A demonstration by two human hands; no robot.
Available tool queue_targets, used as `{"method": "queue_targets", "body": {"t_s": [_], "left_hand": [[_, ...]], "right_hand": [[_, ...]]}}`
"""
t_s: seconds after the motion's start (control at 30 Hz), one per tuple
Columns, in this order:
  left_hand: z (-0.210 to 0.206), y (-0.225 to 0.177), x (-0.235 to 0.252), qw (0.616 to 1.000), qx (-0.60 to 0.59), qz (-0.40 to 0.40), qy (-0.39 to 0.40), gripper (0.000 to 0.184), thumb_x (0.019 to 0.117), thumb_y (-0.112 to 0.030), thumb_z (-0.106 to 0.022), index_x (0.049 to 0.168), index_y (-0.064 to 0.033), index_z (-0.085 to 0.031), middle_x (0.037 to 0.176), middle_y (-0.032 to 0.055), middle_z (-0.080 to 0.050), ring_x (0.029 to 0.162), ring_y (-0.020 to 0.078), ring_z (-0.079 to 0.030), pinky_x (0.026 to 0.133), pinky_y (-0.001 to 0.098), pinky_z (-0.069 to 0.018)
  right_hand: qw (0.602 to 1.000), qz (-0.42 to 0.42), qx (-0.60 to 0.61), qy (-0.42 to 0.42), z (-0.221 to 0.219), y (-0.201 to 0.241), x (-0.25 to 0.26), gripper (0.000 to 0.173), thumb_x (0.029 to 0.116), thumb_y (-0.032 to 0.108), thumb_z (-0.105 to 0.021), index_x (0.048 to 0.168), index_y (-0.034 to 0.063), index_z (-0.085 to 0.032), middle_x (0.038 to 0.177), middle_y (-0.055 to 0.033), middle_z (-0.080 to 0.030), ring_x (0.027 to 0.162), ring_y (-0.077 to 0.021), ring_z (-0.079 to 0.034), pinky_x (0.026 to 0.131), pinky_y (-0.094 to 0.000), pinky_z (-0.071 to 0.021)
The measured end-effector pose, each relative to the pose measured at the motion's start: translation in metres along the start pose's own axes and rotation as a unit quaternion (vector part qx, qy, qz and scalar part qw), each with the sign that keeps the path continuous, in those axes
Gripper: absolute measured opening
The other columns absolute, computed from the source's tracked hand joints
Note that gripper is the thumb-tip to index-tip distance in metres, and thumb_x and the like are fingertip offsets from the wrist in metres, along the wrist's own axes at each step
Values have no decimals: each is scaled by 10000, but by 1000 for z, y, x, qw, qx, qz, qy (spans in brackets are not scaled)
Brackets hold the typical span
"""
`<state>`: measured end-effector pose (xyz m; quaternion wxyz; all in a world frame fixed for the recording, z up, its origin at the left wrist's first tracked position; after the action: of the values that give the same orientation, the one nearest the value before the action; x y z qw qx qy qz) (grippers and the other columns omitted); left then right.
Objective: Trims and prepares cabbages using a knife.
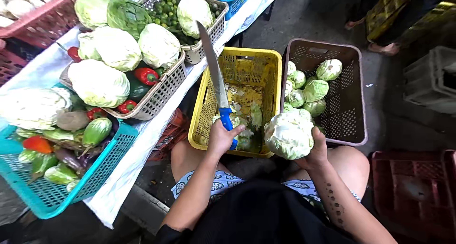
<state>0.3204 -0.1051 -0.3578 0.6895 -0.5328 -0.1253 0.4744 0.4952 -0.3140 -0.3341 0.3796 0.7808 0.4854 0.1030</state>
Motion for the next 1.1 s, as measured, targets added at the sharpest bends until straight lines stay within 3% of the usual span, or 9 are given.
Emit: {"method": "queue_targets", "body": {"t_s": [0.07, 0.2, 0.3, 0.43, 0.67, 0.8, 0.9, 1.03, 1.1], "left_hand": [[1, 1, -10, 999, 33, 4, -23, 566, 891, -450, -791, 1237, -26, -648, 1109, 156, -685, 981, 269, -682, 902, 521, -568], [-6, -12, -46, 992, -83, -85, -31, 294, 1010, -200, -643, 1224, -7, -588, 915, 51, -760, 729, 171, -753, 681, 352, -668], [-6, -32, -72, 984, -102, -145, 4, 298, 1023, -133, -586, 1273, 3, -499, 935, 35, -740, 605, 135, -684, 546, 305, -619], [-10, -38, -81, 979, 161, -128, 6, 438, 1068, -383, -497, 1278, -8, -581, 895, 97, -697, 796, 213, -701, 742, 416, -592], [-26, -40, -75, 941, 316, -56, 106, 443, 1095, -411, -424, 1309, -45, -553, 978, 151, -707, 924, 321, -719, 813, 506, -573], [3, -82, -96, 943, 193, -257, -85, 345, 1051, -332, -543, 1144, -10, -627, 774, 74, -678, 677, 182, -684, 624, 375, -586], [15, -99, -100, 924, 102, -324, -176, 369, 1050, -300, -568, 1252, 9, -579, 811, 41, -666, 677, 91, -643, 614, 289, -578], [-25, -25, -71, 960, 267, -47, 71, 448, 1082, -383, -464, 1369, -43, -523, 1013, 172, -715, 949, 338, -722, 845, 537, -578], [-25, -17, -63, 947, 290, 14, 138, 444, 1088, -400, -441, 1374, -69, -511, 1057, 170, -699, 1008, 343, -703, 874, 540, -564]], "right_hand": [[999, 18, -48, -18, -2, 2, 7, 786, 745, 652, -799, 1278, 123, -570, 1080, -79, -724, 1002, -200, -714, 893, -438, -607], [977, 90, -164, -103, 10, -8, 25, 1051, 742, 645, -800, 1507, 91, -339, 1238, -146, -649, 1077, -251, -685, 905, -457, -606], [960, 116, -218, -134, 18, -15, 36, 1108, 724, 638, -806, 1546, 96, -297, 1276, -138, -629, 1088, -240, -679, 903, -445, -606], [958, 131, -220, -127, 18, -20, 44, 1149, 688, 671, -816, 1544, 109, -295, 1278, -126, -627, 1091, -230, -678, 910, -441, -603], [956, 133, -221, -137, 13, -25, 43, 1079, 737, 617, -806, 1541, 104, -302, 1284, -142, -623, 1096, -238, -677, 914, -445, -601], [956, 140, -222, -131, 13, -23, 45, 1054, 733, 616, -813, 1530, 129, -325, 1285, -123, -623, 1105, -234, -672, 916, -443, -599], [957, 140, -221, -128, 9, -24, 49, 1037, 741, 644, -801, 1520, 134, -346, 1284, -127, -627, 1106, -244, -672, 910, -458, -600], [942, 134, -280, -129, -1, -23, 51, 952, 786, 550, -786, 1530, 141, -357, 1315, -133, -612, 1122, -239, -663, 916, -460, -596], [938, 112, -301, -127, 2, -27, 54, 905, 807, 462, -774, 1541, 131, -362, 1339, -143, -600, 1137, -236, -654, 933, -455, -590]]}}
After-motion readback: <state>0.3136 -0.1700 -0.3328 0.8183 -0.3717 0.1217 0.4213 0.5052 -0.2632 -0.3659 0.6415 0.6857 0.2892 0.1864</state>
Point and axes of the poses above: each hand's wrist, its own x-axis towards the middle knuckle, its own z-axis out of the back of the hand, y = z × x, the point moved 4 cm from there along x, towards the middle knuckle
